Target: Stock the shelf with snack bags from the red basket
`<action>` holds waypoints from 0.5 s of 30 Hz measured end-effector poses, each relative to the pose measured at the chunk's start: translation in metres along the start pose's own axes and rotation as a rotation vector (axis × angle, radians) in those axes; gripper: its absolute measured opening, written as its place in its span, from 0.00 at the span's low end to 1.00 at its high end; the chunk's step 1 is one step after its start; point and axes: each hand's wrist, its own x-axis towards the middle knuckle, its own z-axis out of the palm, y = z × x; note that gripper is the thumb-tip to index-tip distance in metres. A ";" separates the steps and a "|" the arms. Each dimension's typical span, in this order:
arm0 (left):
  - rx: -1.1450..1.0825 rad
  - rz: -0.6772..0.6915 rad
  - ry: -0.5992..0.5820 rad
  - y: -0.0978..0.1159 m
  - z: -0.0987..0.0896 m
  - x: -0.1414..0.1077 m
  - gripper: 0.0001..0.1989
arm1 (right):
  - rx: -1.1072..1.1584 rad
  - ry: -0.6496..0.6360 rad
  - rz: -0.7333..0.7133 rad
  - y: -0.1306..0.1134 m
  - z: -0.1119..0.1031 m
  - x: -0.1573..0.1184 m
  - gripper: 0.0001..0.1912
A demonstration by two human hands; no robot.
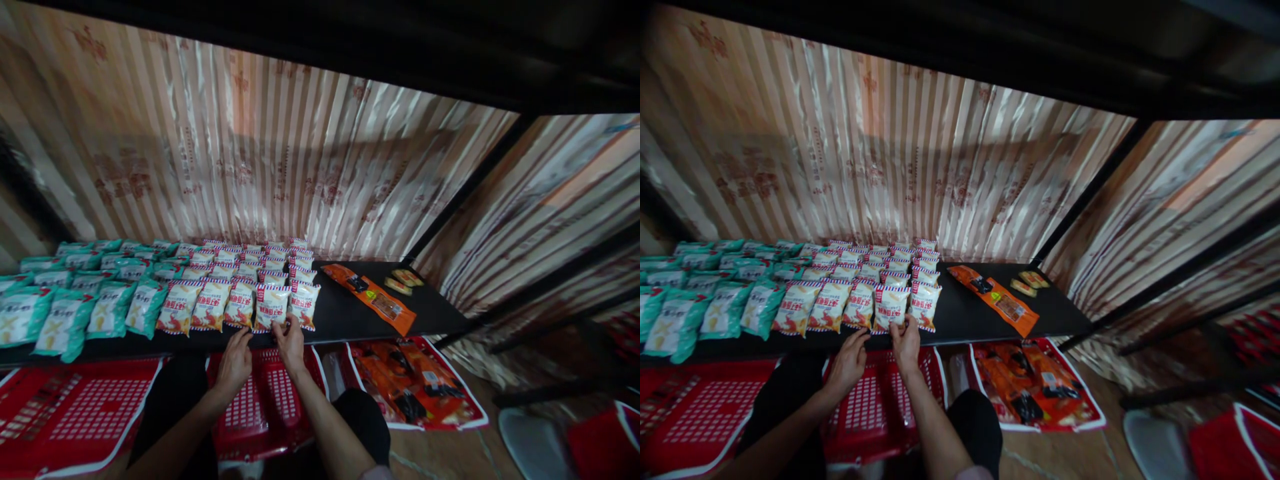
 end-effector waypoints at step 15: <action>0.037 0.061 -0.031 -0.001 -0.001 0.003 0.20 | 0.017 -0.047 0.034 -0.002 0.008 0.000 0.15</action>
